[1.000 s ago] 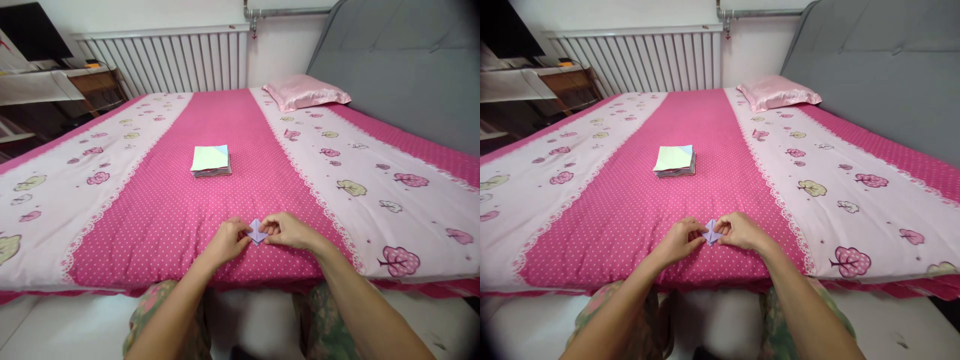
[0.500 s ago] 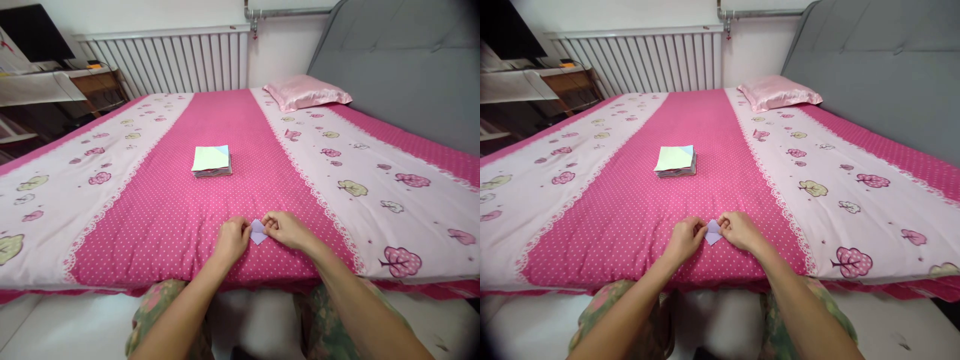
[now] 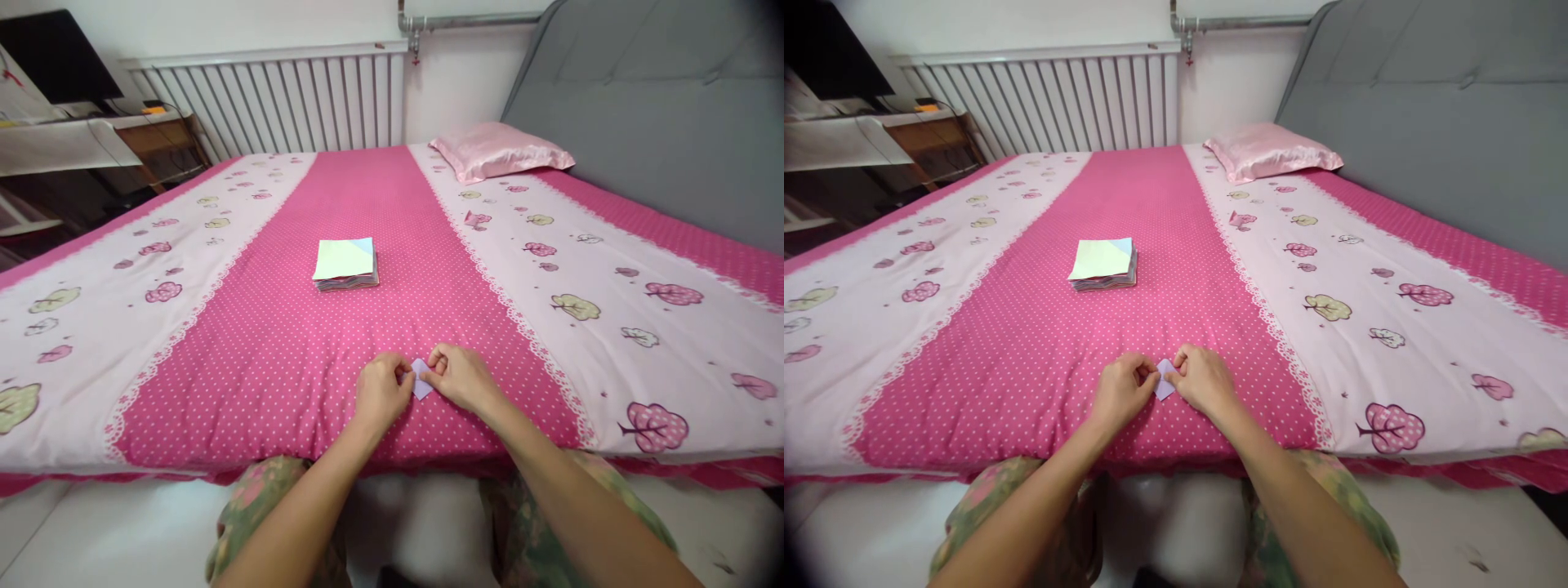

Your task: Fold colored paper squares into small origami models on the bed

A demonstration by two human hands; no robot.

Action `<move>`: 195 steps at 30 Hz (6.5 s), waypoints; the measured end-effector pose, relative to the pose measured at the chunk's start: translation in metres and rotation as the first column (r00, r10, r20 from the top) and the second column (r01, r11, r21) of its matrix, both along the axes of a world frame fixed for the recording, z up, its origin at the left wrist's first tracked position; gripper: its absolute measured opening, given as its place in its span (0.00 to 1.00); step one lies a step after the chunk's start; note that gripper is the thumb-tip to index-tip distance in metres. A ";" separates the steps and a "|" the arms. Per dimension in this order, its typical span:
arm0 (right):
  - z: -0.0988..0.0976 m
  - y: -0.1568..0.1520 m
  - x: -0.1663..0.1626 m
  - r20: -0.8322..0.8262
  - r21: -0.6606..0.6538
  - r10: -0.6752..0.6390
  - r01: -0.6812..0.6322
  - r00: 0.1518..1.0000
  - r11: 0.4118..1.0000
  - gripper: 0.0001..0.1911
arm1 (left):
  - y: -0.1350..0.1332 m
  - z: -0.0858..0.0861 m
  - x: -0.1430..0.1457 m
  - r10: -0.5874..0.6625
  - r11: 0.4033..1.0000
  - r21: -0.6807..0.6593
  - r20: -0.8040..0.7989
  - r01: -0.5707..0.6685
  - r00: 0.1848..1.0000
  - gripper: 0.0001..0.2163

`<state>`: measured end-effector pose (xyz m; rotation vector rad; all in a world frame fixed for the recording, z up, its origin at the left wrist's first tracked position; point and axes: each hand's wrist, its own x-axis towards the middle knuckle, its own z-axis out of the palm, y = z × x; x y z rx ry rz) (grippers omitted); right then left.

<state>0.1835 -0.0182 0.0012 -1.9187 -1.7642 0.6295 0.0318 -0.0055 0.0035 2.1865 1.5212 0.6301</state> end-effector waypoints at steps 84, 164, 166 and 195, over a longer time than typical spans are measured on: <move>0.025 -0.003 -0.001 -0.854 -0.086 -0.058 -0.030 0.518 0.996 0.07 | 0.003 0.028 -0.011 0.257 0.824 -0.510 0.725 0.247 0.639 0.07; 0.033 -0.005 0.006 -0.508 0.306 0.329 -0.190 0.796 0.933 0.13 | 0.003 0.022 -0.018 -0.118 0.990 0.120 0.462 0.070 0.879 0.04; 0.031 -0.005 0.004 -0.486 0.322 0.349 -0.207 0.801 0.924 0.09 | 0.003 0.021 -0.017 -0.137 0.989 0.115 0.473 0.093 0.870 0.04; 0.032 -0.010 -0.005 -0.330 0.414 0.356 -0.205 0.874 0.887 0.04 | -0.004 0.027 -0.011 -0.138 0.990 0.059 0.511 0.125 0.848 0.03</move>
